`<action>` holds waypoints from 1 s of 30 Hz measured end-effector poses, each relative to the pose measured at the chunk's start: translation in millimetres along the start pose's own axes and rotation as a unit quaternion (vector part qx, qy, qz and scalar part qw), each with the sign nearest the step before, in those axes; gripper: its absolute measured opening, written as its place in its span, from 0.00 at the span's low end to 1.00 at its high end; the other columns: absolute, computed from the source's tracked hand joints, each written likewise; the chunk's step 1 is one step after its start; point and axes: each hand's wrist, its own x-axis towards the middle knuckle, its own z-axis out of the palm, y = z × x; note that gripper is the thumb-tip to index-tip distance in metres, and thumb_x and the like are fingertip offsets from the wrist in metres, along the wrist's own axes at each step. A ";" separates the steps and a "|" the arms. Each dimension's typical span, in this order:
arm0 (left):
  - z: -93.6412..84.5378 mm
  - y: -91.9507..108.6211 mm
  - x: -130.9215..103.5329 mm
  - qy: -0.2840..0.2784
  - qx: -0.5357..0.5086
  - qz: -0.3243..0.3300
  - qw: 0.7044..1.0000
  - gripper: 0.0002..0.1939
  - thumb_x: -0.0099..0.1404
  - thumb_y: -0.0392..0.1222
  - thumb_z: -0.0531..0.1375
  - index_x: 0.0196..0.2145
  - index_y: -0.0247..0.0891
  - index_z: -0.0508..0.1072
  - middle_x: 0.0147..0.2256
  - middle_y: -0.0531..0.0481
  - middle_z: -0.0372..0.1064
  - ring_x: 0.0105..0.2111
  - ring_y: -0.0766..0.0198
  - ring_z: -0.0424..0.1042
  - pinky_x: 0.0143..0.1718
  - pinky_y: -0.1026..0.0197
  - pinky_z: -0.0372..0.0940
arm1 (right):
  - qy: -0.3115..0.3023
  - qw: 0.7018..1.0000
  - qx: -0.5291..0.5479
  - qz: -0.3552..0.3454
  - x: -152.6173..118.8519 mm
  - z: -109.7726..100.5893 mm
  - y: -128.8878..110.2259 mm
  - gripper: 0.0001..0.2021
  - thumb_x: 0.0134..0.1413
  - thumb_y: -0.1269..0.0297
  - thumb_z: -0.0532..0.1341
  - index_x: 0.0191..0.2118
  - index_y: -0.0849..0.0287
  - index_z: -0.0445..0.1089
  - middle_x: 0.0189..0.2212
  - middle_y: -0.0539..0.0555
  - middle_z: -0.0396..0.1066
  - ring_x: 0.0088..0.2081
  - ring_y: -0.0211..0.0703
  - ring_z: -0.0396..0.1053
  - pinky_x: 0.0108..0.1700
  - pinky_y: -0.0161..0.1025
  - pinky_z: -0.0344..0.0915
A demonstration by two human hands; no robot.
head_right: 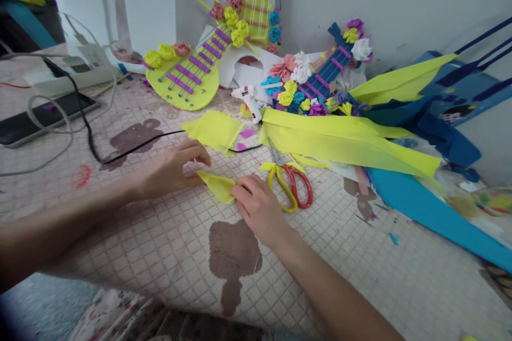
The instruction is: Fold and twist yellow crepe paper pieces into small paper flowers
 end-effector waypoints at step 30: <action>0.0 7.7 -4.7 -0.155 -0.034 0.080 0.984 0.05 0.62 0.30 0.56 0.28 0.34 0.69 0.29 0.52 0.64 0.30 0.68 0.63 0.34 0.65 0.58 | -0.058 0.993 -0.098 0.022 -10.4 -6.2 -4.3 0.09 0.59 0.75 0.52 0.34 0.59 0.68 0.35 0.54 0.65 0.32 0.38 0.66 0.29 0.34 0.61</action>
